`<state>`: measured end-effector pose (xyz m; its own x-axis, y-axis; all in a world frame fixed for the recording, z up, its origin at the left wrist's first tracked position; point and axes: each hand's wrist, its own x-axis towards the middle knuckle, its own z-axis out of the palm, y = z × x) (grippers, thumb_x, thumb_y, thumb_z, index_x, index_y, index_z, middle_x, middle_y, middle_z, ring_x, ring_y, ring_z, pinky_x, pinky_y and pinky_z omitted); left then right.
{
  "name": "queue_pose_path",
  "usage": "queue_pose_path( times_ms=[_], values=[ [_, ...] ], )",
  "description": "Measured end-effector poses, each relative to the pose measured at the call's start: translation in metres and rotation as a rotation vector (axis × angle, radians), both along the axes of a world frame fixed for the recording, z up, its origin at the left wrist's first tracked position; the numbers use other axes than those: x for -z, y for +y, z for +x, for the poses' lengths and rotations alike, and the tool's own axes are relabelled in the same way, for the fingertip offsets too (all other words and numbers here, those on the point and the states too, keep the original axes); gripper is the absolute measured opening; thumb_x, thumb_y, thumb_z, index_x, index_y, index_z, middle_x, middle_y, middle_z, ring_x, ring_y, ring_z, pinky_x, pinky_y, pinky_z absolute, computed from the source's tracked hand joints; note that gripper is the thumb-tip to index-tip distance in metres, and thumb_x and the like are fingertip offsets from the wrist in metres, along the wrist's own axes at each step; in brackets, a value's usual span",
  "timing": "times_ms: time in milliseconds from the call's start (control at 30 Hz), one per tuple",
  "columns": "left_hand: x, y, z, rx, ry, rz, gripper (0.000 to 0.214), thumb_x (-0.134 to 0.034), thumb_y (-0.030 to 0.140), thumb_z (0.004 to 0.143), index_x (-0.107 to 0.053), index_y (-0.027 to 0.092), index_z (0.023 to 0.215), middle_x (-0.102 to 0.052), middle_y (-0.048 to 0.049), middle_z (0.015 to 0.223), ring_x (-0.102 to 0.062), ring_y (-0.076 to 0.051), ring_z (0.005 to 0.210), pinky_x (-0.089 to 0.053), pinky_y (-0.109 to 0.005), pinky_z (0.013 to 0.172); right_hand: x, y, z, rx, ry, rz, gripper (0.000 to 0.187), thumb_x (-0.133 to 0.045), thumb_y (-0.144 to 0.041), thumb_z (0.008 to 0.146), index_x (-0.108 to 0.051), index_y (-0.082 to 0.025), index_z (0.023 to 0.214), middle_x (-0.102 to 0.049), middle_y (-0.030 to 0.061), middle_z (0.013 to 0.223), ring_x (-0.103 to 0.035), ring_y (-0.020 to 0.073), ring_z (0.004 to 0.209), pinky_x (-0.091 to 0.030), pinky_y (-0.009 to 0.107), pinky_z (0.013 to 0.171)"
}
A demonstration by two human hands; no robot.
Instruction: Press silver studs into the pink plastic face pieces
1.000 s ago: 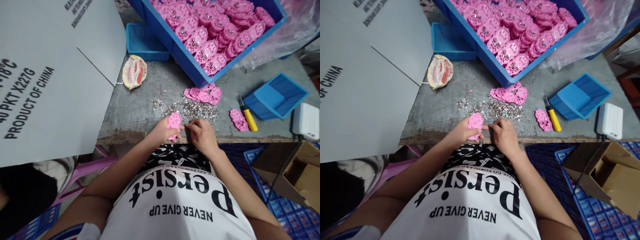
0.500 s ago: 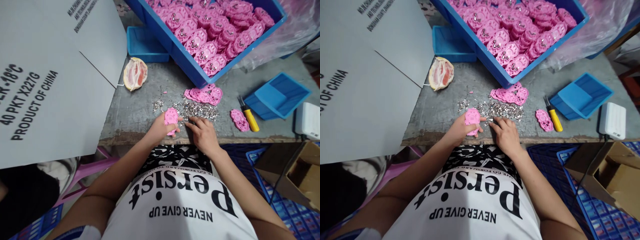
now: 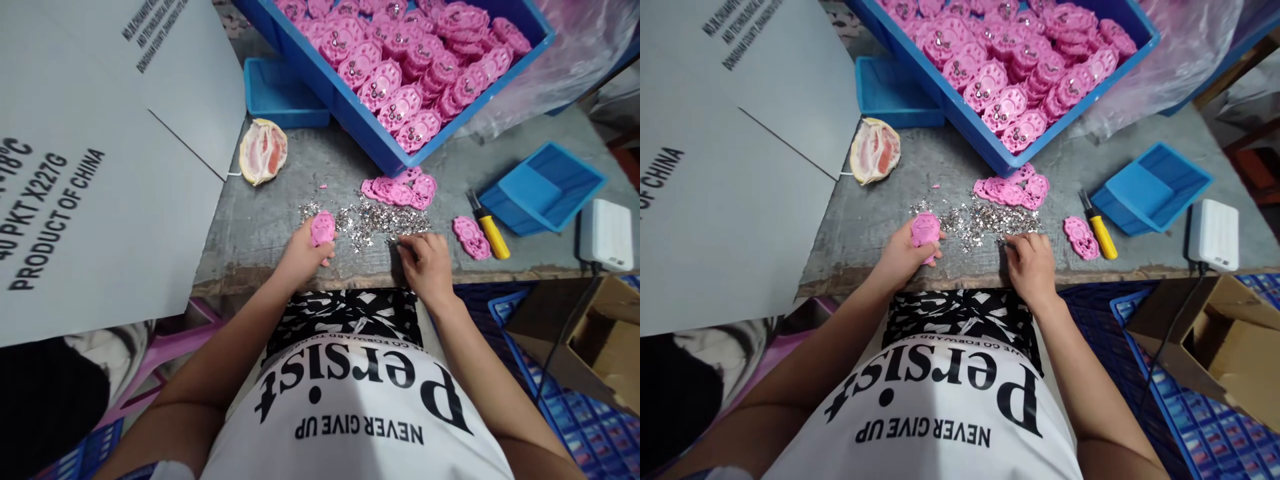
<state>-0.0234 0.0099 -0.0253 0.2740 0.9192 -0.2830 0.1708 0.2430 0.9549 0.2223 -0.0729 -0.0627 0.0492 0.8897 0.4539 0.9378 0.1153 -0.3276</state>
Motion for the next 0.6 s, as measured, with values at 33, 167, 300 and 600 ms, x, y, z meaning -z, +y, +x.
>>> queue_pose_path(
  times_ms=[33,167,300,600],
  values=[
    [-0.002,-0.001,0.004,0.018,-0.027,-0.01,0.041,-0.065,0.015,0.071,-0.058,0.014,0.112,-0.072,-0.013,0.116,-0.064,-0.011,0.065,-0.052,-0.022,0.05,0.0,0.002,0.0,0.01,0.011,-0.002,0.016,-0.058,-0.021,0.094,-0.071,-0.019,0.103,-0.07,0.0106,0.092,-0.057,0.0279,0.088,-0.048,0.043,0.076],
    [-0.006,-0.005,0.028,0.169,-0.198,-0.116,0.045,-0.067,0.014,0.069,-0.057,0.013,0.113,-0.069,-0.0168,0.126,-0.065,-0.012,0.063,-0.051,-0.023,0.047,0.001,0.008,0.0,0.063,0.07,-0.02,0.015,-0.056,-0.02,0.093,-0.07,-0.021,0.1,-0.069,0.0091,0.091,-0.057,0.0273,0.088,-0.047,0.043,0.078],
    [0.0,-0.001,0.041,0.253,-0.305,-0.231,0.049,-0.069,0.015,0.067,-0.055,0.013,0.115,-0.067,-0.0196,0.131,-0.069,-0.015,0.064,-0.051,-0.024,0.045,0.005,0.009,0.0,0.085,0.115,-0.027,0.016,-0.055,-0.023,0.093,-0.069,-0.022,0.1,-0.07,0.0091,0.092,-0.058,0.0274,0.089,-0.047,0.043,0.08],
    [0.002,0.009,0.003,0.024,-0.191,-0.18,0.052,-0.075,0.017,0.065,-0.055,0.012,0.114,-0.07,-0.0203,0.124,-0.072,-0.018,0.071,-0.055,-0.024,0.049,0.008,0.007,0.002,0.121,0.214,-0.04,0.011,-0.057,-0.022,0.089,-0.068,-0.024,0.09,-0.069,0.0062,0.086,-0.059,0.0266,0.087,-0.047,0.042,0.077]
  ],
)
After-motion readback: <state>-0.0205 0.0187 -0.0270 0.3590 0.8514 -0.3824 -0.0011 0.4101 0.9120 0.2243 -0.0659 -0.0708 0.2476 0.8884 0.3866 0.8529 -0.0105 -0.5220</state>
